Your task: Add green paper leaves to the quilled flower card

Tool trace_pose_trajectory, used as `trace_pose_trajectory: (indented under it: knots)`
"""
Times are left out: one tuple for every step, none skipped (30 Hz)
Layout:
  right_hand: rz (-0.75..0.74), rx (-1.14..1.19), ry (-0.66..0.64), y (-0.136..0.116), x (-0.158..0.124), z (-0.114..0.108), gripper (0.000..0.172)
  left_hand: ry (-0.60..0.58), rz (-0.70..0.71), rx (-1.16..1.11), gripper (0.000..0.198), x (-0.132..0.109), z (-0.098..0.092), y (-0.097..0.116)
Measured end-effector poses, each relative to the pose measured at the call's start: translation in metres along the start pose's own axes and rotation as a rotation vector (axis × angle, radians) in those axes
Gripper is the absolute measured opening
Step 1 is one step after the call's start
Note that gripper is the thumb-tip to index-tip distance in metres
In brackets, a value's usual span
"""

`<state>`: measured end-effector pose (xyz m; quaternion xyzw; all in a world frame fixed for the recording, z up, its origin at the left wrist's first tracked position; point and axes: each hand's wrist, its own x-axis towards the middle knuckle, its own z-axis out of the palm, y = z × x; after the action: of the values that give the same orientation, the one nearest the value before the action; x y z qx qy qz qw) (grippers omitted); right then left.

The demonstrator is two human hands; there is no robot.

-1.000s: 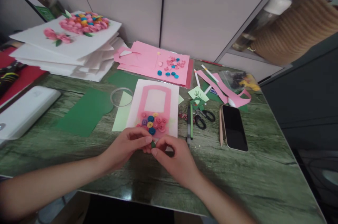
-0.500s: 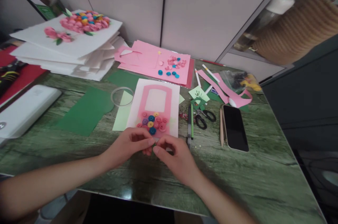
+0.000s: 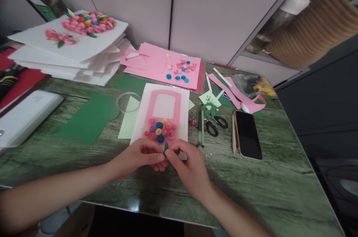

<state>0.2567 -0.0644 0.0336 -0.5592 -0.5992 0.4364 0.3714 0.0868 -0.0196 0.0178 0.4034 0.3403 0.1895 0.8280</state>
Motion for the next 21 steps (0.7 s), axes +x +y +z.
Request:
trace_pose_trajectory:
  knots:
    - [-0.002,-0.004,0.001,0.0002,-0.0003,-0.0001,0.021,0.010,0.000,-0.009,0.018,-0.0001,0.0001,0.0005]
    - [-0.002,-0.008,0.000,0.0004,-0.0005,-0.0001,0.021,0.018,0.003,-0.015,0.017,-0.0001,0.0002,0.0010]
    - [-0.004,-0.012,0.001,0.0007,-0.0006,-0.0001,0.021,0.025,0.007,-0.018,0.017,0.0000,0.0003,0.0015]
    - [-0.002,-0.014,0.000,0.0011,-0.0006,-0.0001,0.021,0.029,0.012,-0.019,0.017,0.0001,0.0005,0.0018]
    - [0.001,-0.017,0.000,0.0014,-0.0006,-0.0001,0.021,0.033,0.018,-0.019,0.016,0.0002,0.0006,0.0021]
    - [0.007,-0.019,0.002,0.0018,-0.0005,-0.0002,0.022,0.035,0.023,-0.018,0.016,0.0003,0.0007,0.0022]
    - [0.013,-0.019,0.003,0.0021,-0.0003,-0.0004,0.022,0.035,0.026,-0.014,0.016,0.0005,0.0007,0.0021]
    - [0.017,-0.015,0.003,0.0024,0.0001,-0.0005,0.023,0.034,0.030,-0.008,0.016,0.0006,0.0008,0.0019]
    - [0.020,-0.006,0.003,0.0025,0.0005,-0.0008,0.024,0.032,0.033,0.000,0.016,0.0008,0.0009,0.0017]
    - [0.022,0.004,0.004,0.0027,0.0009,-0.0010,0.025,0.027,0.034,0.012,0.015,0.0009,0.0011,0.0013]
    - [0.025,0.013,0.004,0.0028,0.0013,-0.0012,0.024,0.022,0.034,0.023,0.015,0.0009,0.0013,0.0010]
    - [0.029,0.020,0.006,0.0029,0.0016,-0.0013,0.024,0.016,0.031,0.034,0.015,0.0008,0.0015,0.0007]
    - [0.034,0.020,0.008,0.0030,0.0017,-0.0014,0.023,0.010,0.027,0.043,0.014,0.0006,0.0016,0.0004]
    - [0.043,0.015,0.010,0.0031,0.0017,-0.0014,0.022,0.004,0.022,0.048,0.013,0.0002,0.0018,0.0002]
    - [0.053,0.005,0.013,0.0032,0.0016,-0.0013,0.021,0.000,0.018,0.053,0.013,-0.0002,0.0019,-0.0001]
    - [0.062,-0.007,0.014,0.0034,0.0013,-0.0012,0.020,-0.005,0.017,0.059,0.012,-0.0007,0.0018,-0.0004]
    - [0.069,-0.017,0.015,0.0036,0.0010,-0.0010,0.020,-0.009,0.019,0.067,0.012,-0.0011,0.0017,-0.0008]
    - [0.076,-0.025,0.017,0.0037,0.0008,-0.0008,0.020,-0.016,0.022,0.074,0.013,-0.0014,0.0016,-0.0014]
    - [0.084,-0.028,0.016,0.0038,0.0006,-0.0006,0.020,-0.019,0.026,0.083,0.013,-0.0016,0.0014,-0.0021]
    - [0.090,-0.028,0.016,0.0038,0.0006,-0.0004,0.020,-0.022,0.031,0.092,0.013,-0.0016,0.0013,-0.0029]
    - [0.097,-0.027,0.016,0.0038,0.0006,-0.0001,0.020,-0.021,0.034,0.100,0.013,-0.0016,0.0011,-0.0038]
